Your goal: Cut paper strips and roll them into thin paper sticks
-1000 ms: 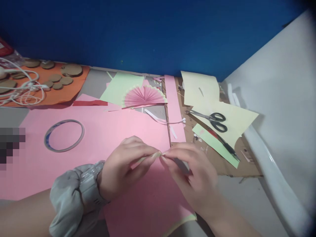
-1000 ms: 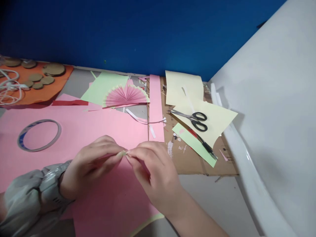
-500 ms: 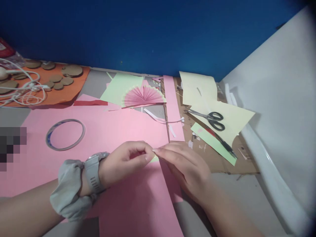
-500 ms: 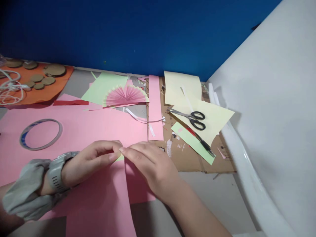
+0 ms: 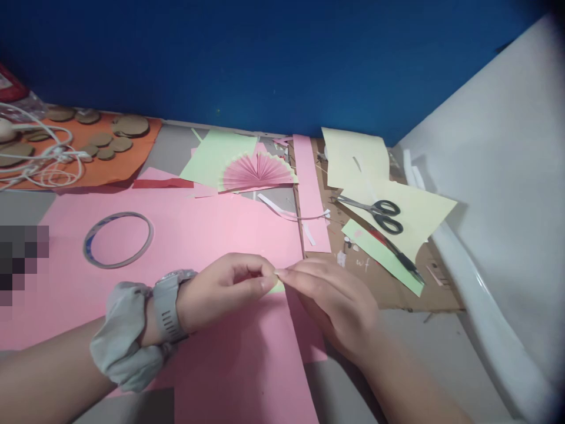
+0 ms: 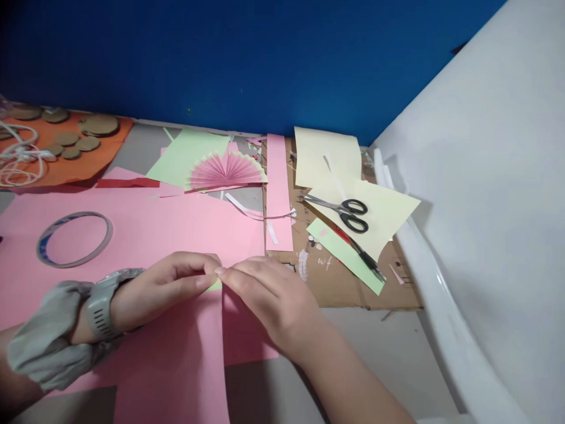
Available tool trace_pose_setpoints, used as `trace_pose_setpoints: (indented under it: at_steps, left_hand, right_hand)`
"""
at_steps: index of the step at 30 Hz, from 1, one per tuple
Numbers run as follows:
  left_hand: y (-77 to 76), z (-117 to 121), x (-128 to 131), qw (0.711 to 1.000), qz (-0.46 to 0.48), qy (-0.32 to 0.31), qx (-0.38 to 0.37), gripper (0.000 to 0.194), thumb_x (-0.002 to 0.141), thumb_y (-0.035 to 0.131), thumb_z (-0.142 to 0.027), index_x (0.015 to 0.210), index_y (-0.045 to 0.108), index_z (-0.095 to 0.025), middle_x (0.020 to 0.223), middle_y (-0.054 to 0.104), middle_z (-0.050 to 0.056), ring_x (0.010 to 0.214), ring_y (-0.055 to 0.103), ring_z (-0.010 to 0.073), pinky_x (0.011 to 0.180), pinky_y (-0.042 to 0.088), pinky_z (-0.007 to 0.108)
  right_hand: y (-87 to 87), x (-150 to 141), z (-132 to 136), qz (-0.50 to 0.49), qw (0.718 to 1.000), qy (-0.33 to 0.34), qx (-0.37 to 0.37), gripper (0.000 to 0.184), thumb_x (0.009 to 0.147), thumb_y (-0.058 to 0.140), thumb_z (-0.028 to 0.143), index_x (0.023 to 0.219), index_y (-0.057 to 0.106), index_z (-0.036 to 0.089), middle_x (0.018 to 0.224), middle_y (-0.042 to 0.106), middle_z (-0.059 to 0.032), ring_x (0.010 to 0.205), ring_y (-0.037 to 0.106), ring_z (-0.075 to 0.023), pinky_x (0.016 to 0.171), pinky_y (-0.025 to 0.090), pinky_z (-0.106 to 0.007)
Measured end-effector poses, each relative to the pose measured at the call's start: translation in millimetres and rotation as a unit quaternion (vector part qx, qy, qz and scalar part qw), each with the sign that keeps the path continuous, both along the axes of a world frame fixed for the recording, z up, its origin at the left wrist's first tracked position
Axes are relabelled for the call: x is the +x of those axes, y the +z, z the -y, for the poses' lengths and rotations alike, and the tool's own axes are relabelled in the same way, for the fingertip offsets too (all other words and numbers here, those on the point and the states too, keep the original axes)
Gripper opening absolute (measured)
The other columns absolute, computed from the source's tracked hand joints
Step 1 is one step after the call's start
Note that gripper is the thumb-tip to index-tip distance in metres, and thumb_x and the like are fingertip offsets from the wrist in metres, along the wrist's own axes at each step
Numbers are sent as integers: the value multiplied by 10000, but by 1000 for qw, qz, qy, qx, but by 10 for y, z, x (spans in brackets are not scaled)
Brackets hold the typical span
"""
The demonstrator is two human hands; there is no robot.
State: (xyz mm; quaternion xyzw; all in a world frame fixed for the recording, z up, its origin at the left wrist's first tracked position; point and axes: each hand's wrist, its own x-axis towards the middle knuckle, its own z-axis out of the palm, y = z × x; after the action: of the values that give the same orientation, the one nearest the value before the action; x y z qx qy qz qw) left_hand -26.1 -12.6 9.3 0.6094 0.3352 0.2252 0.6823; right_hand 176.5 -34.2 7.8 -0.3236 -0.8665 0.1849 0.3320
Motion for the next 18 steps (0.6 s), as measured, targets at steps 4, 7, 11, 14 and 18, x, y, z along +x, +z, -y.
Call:
trace_pose_setpoints:
  at_steps: [4,7,11,14,18]
  left_hand:
    - [4,-2,9,1000,-4,-5,-5,256,864,433,-305,809,576,-100,798,570,36,768,514,150,733,408,280]
    - [-4,-20,13,1000,-7,-11,0,252,865,427,-302,803,571,-105,790,569,31,761,515,147,724,412,275]
    - [27,-15,8,998,-26,17,55,210,881,407,-290,826,542,-140,769,553,6,726,510,128,685,431,253]
    - [113,108,41,964,-128,125,197,214,882,423,-304,1022,506,-165,956,581,49,866,536,168,774,443,309]
    - [130,520,176,821,-282,113,483,365,806,530,-323,1109,504,-121,1145,549,130,1079,458,287,933,341,446]
  right_hand:
    - [2,4,4,6,1000,7,6,319,894,425,92,1183,519,190,978,627,-69,914,560,-166,776,476,-325]
    - [-13,12,7,11,1000,12,8,339,884,431,79,1196,505,188,982,621,-68,920,551,-170,772,471,-327]
    - [-31,21,-6,13,1000,8,19,355,855,468,57,1184,498,185,953,613,-62,879,540,-171,770,465,-341]
    - [21,36,-26,56,997,-13,52,283,850,486,70,1114,523,164,907,618,-68,839,540,-178,747,467,-344]
    - [176,102,-34,180,978,-28,104,203,876,434,82,1019,578,93,924,626,-124,883,547,-222,765,457,-361]
